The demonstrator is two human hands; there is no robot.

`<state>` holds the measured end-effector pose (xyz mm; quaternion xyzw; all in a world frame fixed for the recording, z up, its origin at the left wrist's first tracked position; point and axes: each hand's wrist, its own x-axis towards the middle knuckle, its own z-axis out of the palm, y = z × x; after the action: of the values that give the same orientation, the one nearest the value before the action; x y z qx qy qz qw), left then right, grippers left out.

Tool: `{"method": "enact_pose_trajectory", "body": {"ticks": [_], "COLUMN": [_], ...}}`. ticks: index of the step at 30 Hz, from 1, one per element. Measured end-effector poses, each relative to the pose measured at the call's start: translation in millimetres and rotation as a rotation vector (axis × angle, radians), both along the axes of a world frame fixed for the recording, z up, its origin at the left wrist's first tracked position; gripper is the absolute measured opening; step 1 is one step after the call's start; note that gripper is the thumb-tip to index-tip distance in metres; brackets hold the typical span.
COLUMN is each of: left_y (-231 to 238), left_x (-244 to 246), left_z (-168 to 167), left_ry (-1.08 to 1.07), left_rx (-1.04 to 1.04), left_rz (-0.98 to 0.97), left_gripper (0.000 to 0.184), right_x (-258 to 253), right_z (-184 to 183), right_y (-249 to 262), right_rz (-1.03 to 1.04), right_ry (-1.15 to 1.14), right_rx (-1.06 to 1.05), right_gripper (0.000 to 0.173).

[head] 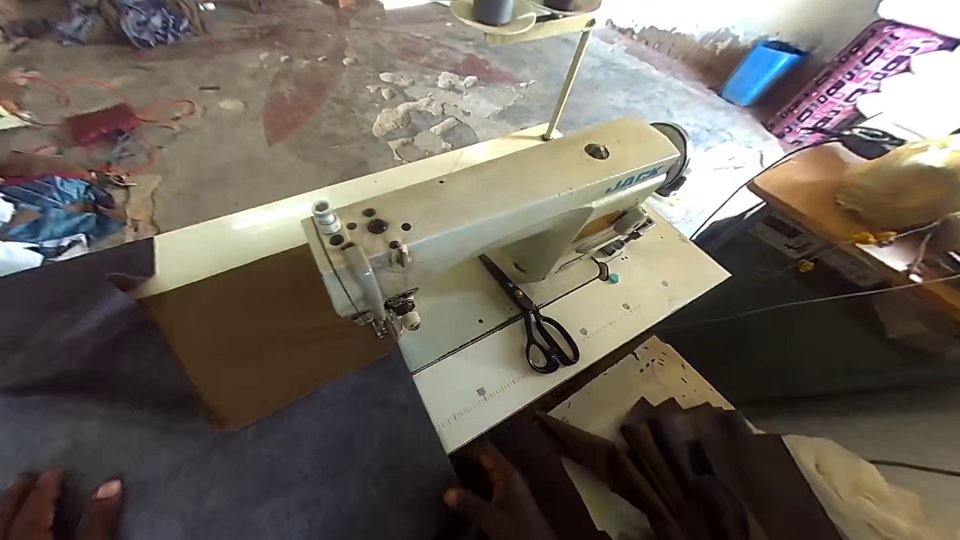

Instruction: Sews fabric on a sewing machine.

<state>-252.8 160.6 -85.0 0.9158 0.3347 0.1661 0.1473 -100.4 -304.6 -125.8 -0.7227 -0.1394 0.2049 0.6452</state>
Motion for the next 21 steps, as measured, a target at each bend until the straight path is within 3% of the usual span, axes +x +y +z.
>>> {"method": "enact_pose_trajectory", "body": {"ticks": [2,5,8,10,12,16,18,21], "left_y": [17.9,31.7,22.9,17.0,18.2,56.0,73.9,61.5], "left_x": [4.7,15.5,42.7,74.2,109.9,149.2,153.2,147.1], "left_z": [-3.0,-8.6,5.6,21.7,40.9,50.4,46.6,60.9], "left_ry": [-0.026,-0.103,-0.194,-0.164,-0.112,-0.074,-0.16,-0.446], "left_rx": [-0.011,0.002,0.038,-0.01,-0.119,-0.177,-0.169,-0.162], "left_rz": [-0.067,-0.119,-0.145,-0.081,0.053,0.327,0.317,0.14], "left_gripper": [0.071,0.071,0.067,0.07,0.084,0.109,0.106,0.083], "right_x": [3.2,9.9,5.4,4.0,6.3,4.6,2.7,9.4], "right_z": [6.9,31.9,35.1,21.3,8.8,16.3,27.1,34.3], "right_y": [10.5,23.0,23.4,18.7,12.5,2.9,1.4,7.2], "right_rz": [0.195,0.431,0.431,0.404,0.411,0.296,0.121,0.038], "right_ry": [0.176,0.555,0.726,0.572,0.32,-0.136,-0.366,-0.689], "right_rx": [0.001,0.117,0.15,-0.001,-0.204,-0.473,-0.409,-0.252], "right_gripper": [0.047,0.021,0.02,0.025,0.035,0.048,0.035,0.021]}}
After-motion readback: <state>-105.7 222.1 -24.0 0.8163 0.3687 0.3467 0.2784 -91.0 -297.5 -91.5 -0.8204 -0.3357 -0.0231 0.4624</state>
